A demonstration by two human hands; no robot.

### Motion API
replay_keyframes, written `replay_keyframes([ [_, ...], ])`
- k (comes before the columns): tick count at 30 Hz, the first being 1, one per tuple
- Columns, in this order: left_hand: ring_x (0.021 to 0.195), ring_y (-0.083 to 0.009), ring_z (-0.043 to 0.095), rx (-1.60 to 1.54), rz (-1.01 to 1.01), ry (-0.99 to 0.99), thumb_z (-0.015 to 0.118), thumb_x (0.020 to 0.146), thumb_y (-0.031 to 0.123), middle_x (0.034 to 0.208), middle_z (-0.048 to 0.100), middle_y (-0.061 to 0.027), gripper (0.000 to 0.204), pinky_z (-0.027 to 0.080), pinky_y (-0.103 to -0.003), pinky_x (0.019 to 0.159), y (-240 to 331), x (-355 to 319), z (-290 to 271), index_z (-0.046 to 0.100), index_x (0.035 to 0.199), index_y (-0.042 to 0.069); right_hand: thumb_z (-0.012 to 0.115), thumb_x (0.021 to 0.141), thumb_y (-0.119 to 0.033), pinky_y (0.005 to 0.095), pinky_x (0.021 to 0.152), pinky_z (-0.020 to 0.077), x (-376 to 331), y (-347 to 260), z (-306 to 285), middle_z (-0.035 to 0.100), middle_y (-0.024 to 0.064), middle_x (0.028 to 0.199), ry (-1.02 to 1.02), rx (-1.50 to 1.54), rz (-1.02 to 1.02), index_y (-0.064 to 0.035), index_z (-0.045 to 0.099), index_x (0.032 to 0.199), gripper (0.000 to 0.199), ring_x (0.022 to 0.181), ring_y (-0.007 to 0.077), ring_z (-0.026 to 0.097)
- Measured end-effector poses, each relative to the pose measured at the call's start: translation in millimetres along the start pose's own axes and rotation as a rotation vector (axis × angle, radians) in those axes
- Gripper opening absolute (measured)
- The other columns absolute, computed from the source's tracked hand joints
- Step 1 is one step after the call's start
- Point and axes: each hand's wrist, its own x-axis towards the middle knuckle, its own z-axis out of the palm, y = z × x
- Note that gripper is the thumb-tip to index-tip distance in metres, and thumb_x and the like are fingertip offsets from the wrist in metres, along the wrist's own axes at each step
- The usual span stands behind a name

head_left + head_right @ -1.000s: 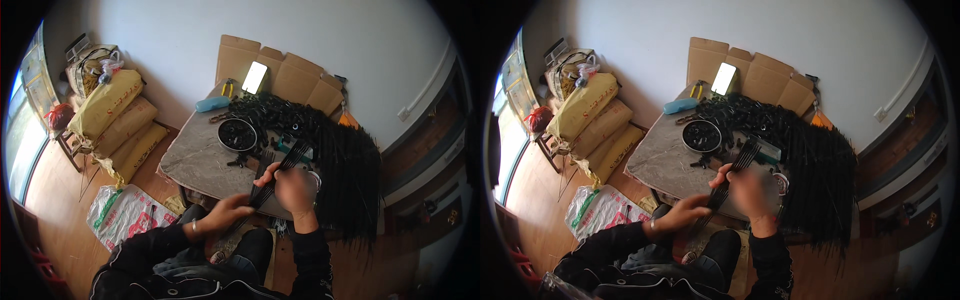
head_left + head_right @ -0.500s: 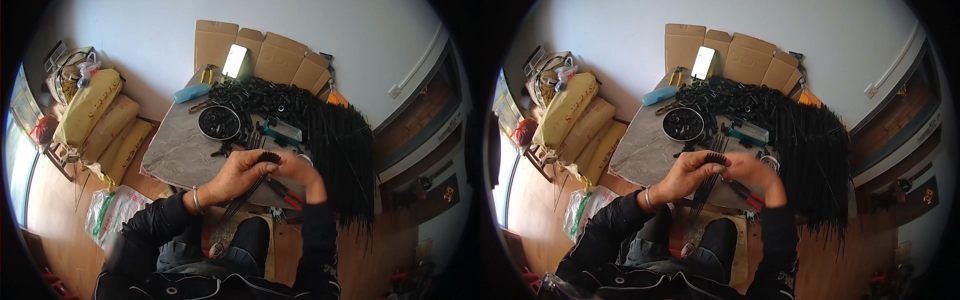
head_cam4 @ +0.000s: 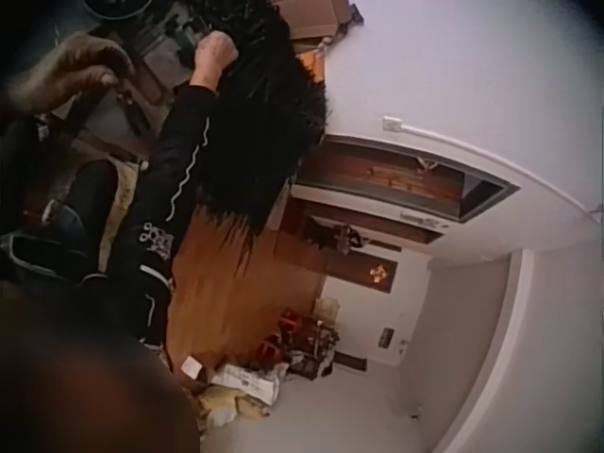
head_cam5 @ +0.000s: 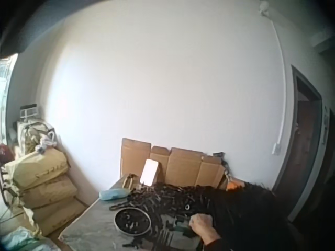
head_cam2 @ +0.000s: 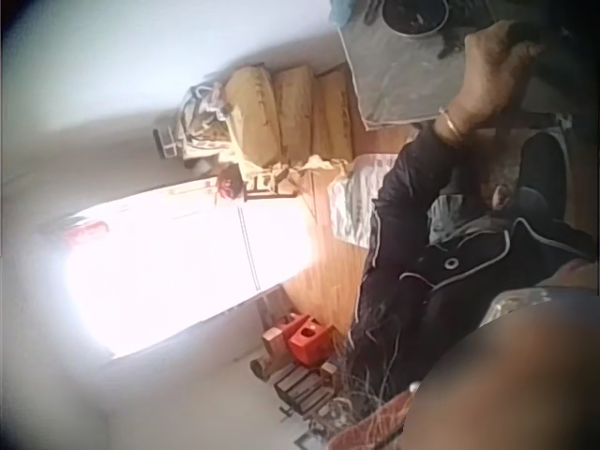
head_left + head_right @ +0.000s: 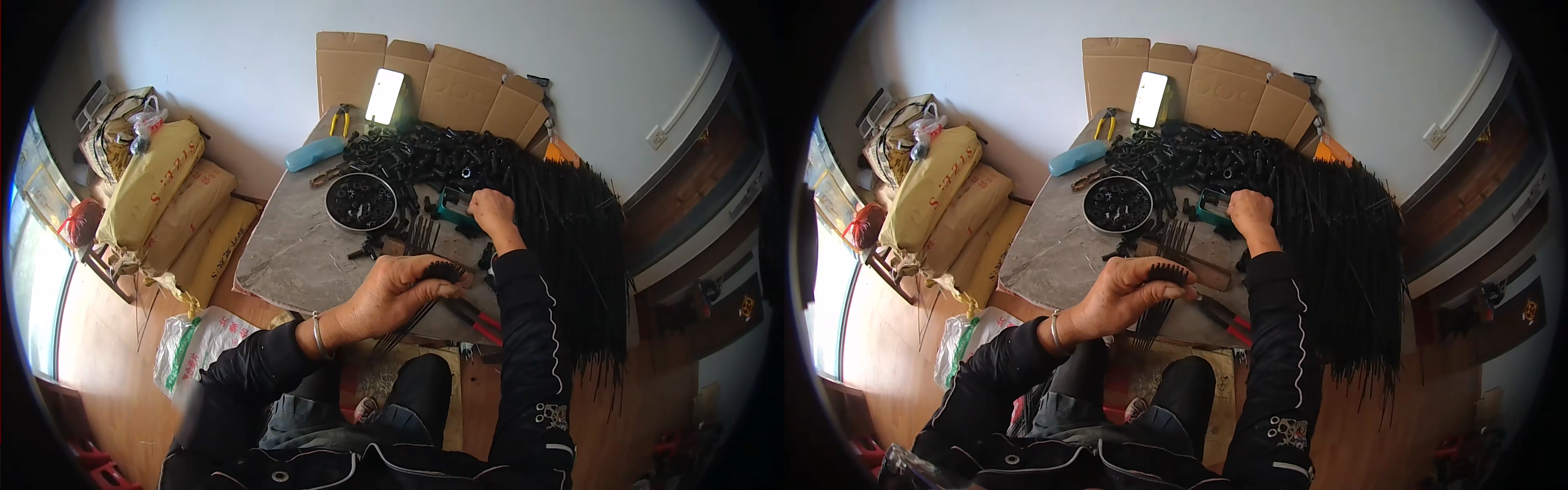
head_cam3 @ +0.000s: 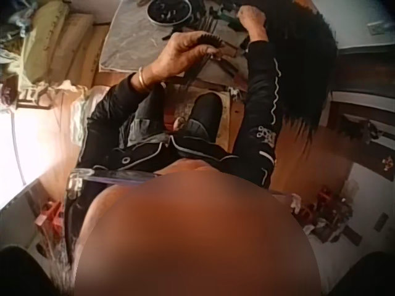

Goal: Assembling artificial black foliage by attaching or trimming metal components using pliers.

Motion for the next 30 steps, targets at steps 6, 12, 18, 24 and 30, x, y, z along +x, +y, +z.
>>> replay_keyframes([
  [6, 0.097, -0.0139, 0.064, -0.078, -0.039, 0.015, 0.058, 0.094, 0.008, 0.097, 0.070, -0.0088, 0.021, 0.050, -0.027, 0.088, -1, 1, 10, 0.062, 0.111, -0.002, 0.062, 0.082, -0.016, 0.0382, 0.069, 0.0504, -37, 12, -44, 0.070, 0.0089, 0.084, 0.407, -0.002, -0.107, -0.0090, 0.071, 0.083, 0.012, 0.078, 0.0268, 0.067],
  [12, 0.094, -0.0092, 0.064, -0.018, -0.007, 0.088, 0.058, 0.095, 0.010, 0.097, 0.072, -0.0074, 0.021, 0.051, -0.025, 0.083, -9, -5, 5, 0.063, 0.112, -0.002, 0.060, 0.085, 0.001, 0.0224, 0.057, 0.0428, -151, -65, -137, 0.059, 0.0025, 0.075, 0.398, 0.992, -0.409, -0.0010, 0.066, 0.092, 0.009, 0.064, 0.0068, 0.053],
  [18, 0.100, -0.0130, 0.062, -0.062, -0.061, 0.051, 0.055, 0.096, 0.007, 0.102, 0.069, -0.0075, 0.019, 0.049, -0.028, 0.091, -2, -3, 8, 0.062, 0.112, -0.001, 0.063, 0.077, 0.011, 0.0220, 0.052, 0.0400, -199, -81, -161, 0.054, 0.0023, 0.073, 0.437, 0.766, -0.418, -0.0020, 0.067, 0.094, 0.022, 0.060, 0.0066, 0.048],
  [24, 0.100, -0.0126, 0.062, -0.054, -0.060, 0.053, 0.055, 0.096, 0.008, 0.102, 0.069, -0.0074, 0.019, 0.049, -0.028, 0.092, -2, -4, 9, 0.062, 0.111, -0.002, 0.061, 0.078, 0.011, 0.0215, 0.052, 0.0397, -198, -86, -157, 0.054, 0.0024, 0.073, 0.440, 0.815, -0.420, -0.0018, 0.068, 0.097, 0.024, 0.058, 0.0067, 0.047],
  [30, 0.099, -0.0124, 0.062, -0.042, -0.059, 0.043, 0.055, 0.096, 0.007, 0.101, 0.069, -0.0074, 0.018, 0.049, -0.028, 0.091, -2, -4, 9, 0.061, 0.111, -0.002, 0.061, 0.078, 0.010, 0.0210, 0.051, 0.0390, -196, -87, -156, 0.054, 0.0019, 0.073, 0.439, 0.819, -0.418, -0.0013, 0.068, 0.097, 0.023, 0.058, 0.0062, 0.047],
])
